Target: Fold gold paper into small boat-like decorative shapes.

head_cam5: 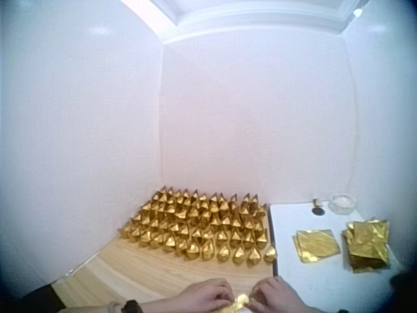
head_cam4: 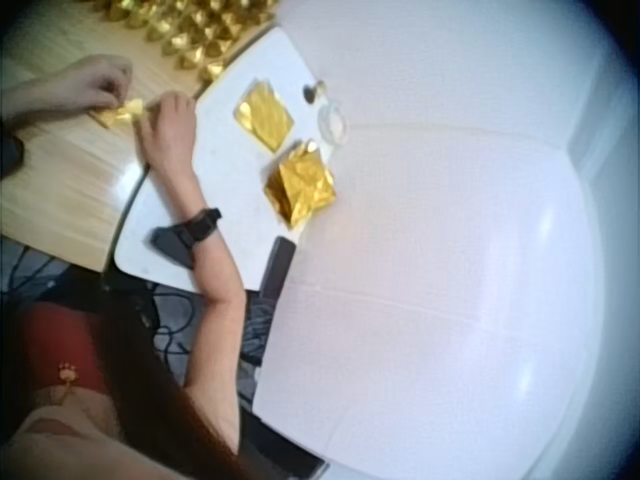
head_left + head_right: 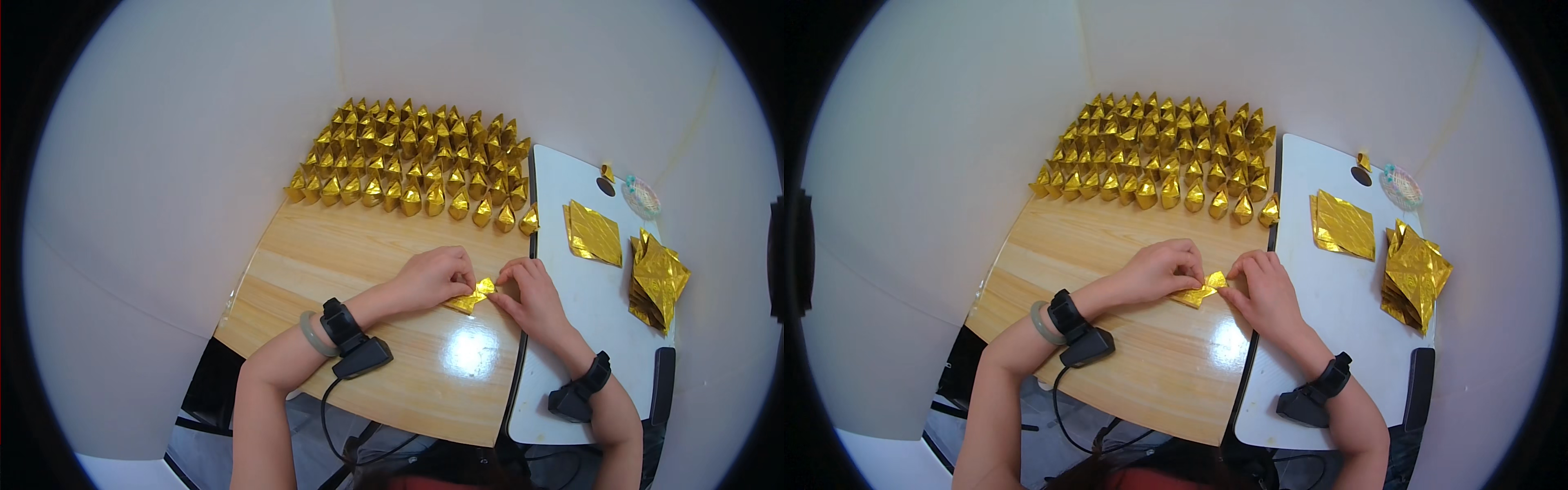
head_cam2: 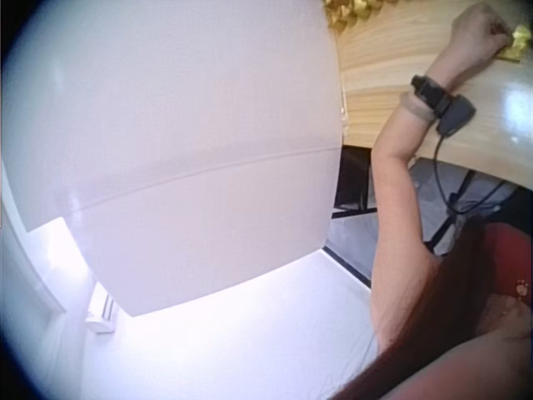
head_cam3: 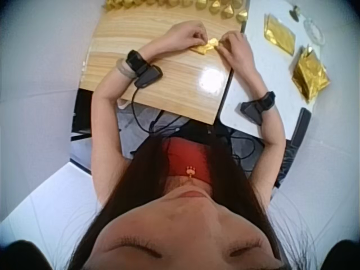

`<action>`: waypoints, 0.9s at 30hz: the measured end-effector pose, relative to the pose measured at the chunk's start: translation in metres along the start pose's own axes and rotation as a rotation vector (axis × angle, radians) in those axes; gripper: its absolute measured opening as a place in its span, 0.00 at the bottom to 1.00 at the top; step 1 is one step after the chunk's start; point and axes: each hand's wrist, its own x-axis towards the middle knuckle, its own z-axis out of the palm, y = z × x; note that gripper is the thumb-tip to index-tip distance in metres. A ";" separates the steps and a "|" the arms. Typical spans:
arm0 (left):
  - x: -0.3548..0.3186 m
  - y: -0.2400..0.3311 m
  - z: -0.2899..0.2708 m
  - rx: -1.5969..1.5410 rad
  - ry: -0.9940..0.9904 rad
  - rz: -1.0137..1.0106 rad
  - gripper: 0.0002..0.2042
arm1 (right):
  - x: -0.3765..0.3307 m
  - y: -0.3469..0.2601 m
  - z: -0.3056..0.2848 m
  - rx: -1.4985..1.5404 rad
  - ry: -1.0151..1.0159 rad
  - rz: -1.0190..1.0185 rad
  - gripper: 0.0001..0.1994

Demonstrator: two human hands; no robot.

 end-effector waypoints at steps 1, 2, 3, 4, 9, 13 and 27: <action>0.001 0.002 0.001 0.001 0.023 -0.016 0.10 | 0.000 0.002 0.002 0.039 0.014 -0.015 0.14; 0.001 0.003 0.003 0.001 0.046 -0.031 0.11 | 0.000 0.003 0.003 0.077 0.028 -0.028 0.14; 0.001 0.005 0.004 0.000 0.047 -0.031 0.11 | 0.000 0.003 0.003 0.076 0.027 -0.028 0.14; 0.001 0.008 0.005 -0.031 0.074 -0.048 0.13 | 0.000 0.002 0.003 0.152 -0.017 0.064 0.14; 0.004 0.006 0.000 -0.171 -0.053 -0.026 0.14 | 0.005 -0.006 0.000 0.641 -0.216 0.402 0.13; 0.005 0.010 0.004 -0.801 0.004 -0.240 0.08 | 0.001 -0.010 0.007 0.854 -0.004 0.171 0.13; 0.003 -0.015 -0.013 -0.023 -0.014 0.137 0.09 | 0.000 -0.001 -0.004 0.210 -0.033 -0.214 0.09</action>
